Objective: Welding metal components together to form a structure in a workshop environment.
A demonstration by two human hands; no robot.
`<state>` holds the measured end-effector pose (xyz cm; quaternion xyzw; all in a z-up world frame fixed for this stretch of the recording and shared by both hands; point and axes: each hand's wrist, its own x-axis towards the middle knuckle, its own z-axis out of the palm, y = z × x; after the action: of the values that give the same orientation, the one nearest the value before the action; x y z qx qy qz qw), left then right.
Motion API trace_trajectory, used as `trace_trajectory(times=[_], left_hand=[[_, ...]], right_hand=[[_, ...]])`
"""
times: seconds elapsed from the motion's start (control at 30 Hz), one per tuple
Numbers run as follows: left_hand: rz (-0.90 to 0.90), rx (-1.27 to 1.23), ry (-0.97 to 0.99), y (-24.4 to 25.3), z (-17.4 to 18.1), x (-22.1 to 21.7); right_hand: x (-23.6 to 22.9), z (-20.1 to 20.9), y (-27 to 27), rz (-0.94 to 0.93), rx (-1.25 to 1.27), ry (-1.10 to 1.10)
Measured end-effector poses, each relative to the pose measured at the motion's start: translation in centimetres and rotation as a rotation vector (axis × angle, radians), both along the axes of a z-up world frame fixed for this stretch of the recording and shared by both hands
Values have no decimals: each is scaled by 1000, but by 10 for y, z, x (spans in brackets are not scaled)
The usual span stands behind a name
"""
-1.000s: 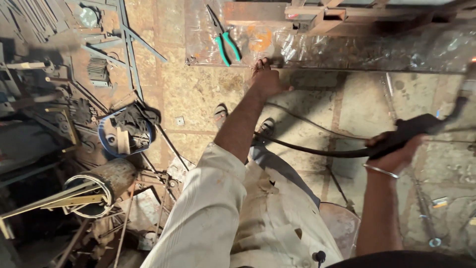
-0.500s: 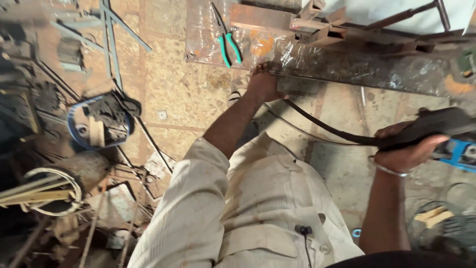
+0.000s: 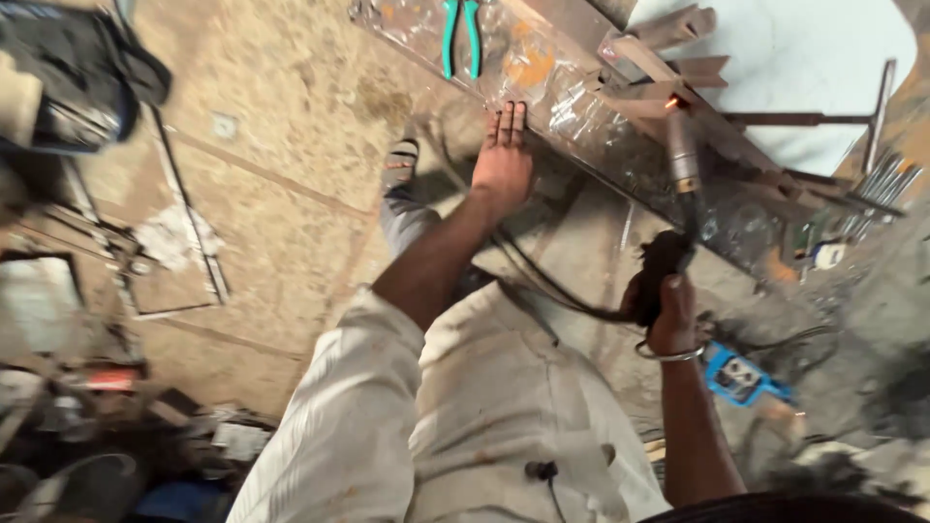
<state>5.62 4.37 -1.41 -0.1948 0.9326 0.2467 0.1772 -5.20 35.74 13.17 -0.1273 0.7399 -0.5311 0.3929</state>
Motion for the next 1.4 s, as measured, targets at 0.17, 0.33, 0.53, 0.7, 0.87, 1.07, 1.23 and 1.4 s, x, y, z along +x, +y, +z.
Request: trace_trajectory(times=[0.17,0.33,0.53,0.7,0.87,1.07,1.23,1.4], left_hand=[[255,-75,287,26,-35,5],[348,79,391,25,-32,11],[374,146,418,16,-22,14],[403,190,428,7,-22,7],[331,239,344,-23,-6,0],[287,624,340,-81,23,10],[154,577,370,-92,9,5],[33,672,326,-101,6,5]], right_hand=[[0,-21,-18,-75,191,-211],[3,-12,-69,-83,298,-361],[-10,-29,-56,-2,164,-617],[12,-15,-96,55,58,-665],[31,-24,-115,-46,102,-564],[81,-41,-159,-152,354,-95],[112,-32,-219,-5,545,287],[121,-24,-252,-90,694,395]])
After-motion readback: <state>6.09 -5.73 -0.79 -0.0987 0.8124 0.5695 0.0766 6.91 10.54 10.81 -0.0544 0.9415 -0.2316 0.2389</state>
